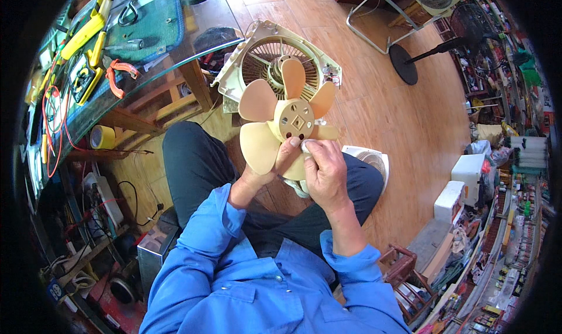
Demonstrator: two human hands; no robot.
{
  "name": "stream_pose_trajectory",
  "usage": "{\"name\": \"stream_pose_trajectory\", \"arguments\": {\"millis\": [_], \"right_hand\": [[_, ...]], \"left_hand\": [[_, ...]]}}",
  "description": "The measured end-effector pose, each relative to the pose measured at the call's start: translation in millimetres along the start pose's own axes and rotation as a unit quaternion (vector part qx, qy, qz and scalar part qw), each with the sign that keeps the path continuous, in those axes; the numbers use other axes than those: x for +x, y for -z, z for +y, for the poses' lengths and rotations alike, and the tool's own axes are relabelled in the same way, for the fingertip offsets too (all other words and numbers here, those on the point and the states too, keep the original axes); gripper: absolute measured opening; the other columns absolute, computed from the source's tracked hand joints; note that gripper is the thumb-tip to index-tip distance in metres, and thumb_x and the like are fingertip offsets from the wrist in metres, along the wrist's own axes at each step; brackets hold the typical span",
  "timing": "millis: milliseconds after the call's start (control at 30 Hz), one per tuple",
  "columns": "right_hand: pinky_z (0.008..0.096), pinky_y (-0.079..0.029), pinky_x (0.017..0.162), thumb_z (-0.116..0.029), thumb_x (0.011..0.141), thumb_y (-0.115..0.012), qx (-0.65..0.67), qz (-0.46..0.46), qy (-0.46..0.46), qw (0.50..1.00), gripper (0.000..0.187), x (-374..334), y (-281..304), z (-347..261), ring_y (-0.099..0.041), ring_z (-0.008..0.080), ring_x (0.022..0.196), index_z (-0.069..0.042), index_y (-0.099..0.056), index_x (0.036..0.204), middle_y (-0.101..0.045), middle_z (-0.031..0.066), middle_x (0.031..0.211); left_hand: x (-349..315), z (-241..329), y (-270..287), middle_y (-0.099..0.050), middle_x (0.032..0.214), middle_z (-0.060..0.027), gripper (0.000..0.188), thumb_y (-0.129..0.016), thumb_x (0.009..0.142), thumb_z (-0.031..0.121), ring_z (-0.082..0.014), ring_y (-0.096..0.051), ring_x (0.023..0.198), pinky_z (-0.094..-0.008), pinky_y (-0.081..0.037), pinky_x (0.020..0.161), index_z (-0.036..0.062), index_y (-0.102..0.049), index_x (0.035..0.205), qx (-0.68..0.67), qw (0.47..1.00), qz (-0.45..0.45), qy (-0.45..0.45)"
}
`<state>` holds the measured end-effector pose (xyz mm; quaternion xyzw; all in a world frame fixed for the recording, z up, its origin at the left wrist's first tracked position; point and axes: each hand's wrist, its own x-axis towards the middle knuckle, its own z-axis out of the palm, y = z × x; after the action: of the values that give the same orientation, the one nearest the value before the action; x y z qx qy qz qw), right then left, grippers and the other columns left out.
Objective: The person removes a fan blade from a disassembled fan and wipes each blade with a cloth. The person rotates the blade to clean all sides and continues wiping until the end of the clip.
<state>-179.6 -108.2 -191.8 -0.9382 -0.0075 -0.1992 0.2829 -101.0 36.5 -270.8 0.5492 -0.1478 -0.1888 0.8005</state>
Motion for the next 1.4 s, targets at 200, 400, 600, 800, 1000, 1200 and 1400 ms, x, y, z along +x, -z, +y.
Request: {"name": "stream_pose_trajectory", "arguments": {"millis": [200,400,600,800,1000,1200,1400], "right_hand": [[0.0466,-0.057,0.085,0.004,0.088,-0.066,0.112,-0.116,-0.033,0.986,0.018,-9,24,22,-0.07,0.0386,0.093,0.002,-0.074,0.104,-0.073,0.0188,0.101],[0.044,-0.06,0.088,-0.001,0.094,-0.07,0.114,0.08,-0.078,0.987,0.018,-8,18,10,-0.074,0.0376,0.098,0.003,-0.075,0.111,-0.076,0.0192,0.102],[0.0489,-0.058,0.091,-0.002,0.092,-0.074,-0.028,0.015,0.0,0.999,0.032,-7,-1,-6,-0.073,0.0377,0.099,-0.005,-0.075,0.123,-0.075,0.0153,0.116],[0.0492,-0.06,0.082,-0.003,0.093,-0.069,0.049,-0.028,-0.079,0.995,0.028,-14,-5,2,-0.073,0.0416,0.091,-0.004,-0.074,0.12,-0.074,0.0196,0.107],[0.0365,-0.06,0.084,0.003,0.094,-0.061,0.136,-0.041,-0.156,0.977,0.022,-27,3,7,-0.078,0.0291,0.092,0.005,-0.074,0.111,-0.078,0.0205,0.099],[0.0428,-0.059,0.081,0.0,0.093,-0.06,0.182,-0.076,-0.182,0.963,0.02,-41,11,1,-0.076,0.0382,0.088,0.003,-0.073,0.108,-0.075,0.0235,0.096],[0.0362,-0.058,0.081,0.003,0.095,-0.057,0.217,0.058,-0.241,0.944,0.023,-61,8,6,-0.076,0.0272,0.087,0.004,-0.074,0.11,-0.075,0.0164,0.091]], "left_hand": [[2,7,7,-0.079,0.107,-0.0066,0.025,-0.075,0.11,0.022,-0.0169,-0.074,0.093,-0.0341,-0.061,0.078,0.0021,-0.075,0.125,0.061,0.998,-0.028,-0.019],[2,12,6,-0.081,0.118,-0.0074,0.029,-0.067,0.114,0.024,-0.0164,-0.076,0.102,-0.0334,-0.062,0.089,0.0036,-0.075,0.134,0.033,0.998,-0.036,0.039],[1,8,6,-0.081,0.115,-0.0062,0.029,-0.07,0.113,0.025,-0.0165,-0.076,0.101,-0.0329,-0.061,0.087,0.0039,-0.074,0.133,0.033,0.999,-0.008,0.023],[-1,7,3,-0.079,0.107,-0.0056,0.026,-0.077,0.108,0.022,-0.0151,-0.074,0.093,-0.0328,-0.06,0.078,0.0033,-0.075,0.126,0.011,0.999,-0.007,0.029],[0,4,4,-0.08,0.105,-0.0079,0.027,-0.078,0.108,0.023,-0.0161,-0.075,0.093,-0.0339,-0.061,0.078,0.0012,-0.075,0.124,0.042,0.999,-0.018,0.029],[10,-2,7,-0.08,0.114,-0.0101,0.031,-0.072,0.111,0.024,-0.0188,-0.078,0.1,-0.0338,-0.064,0.083,0.0011,-0.073,0.132,-0.075,0.994,0.055,0.061],[29,3,13,-0.076,0.129,-0.0137,0.043,-0.071,0.112,0.023,-0.0237,-0.077,0.115,-0.0364,-0.068,0.096,-0.0027,-0.063,0.145,-0.218,0.969,0.113,0.019]]}}
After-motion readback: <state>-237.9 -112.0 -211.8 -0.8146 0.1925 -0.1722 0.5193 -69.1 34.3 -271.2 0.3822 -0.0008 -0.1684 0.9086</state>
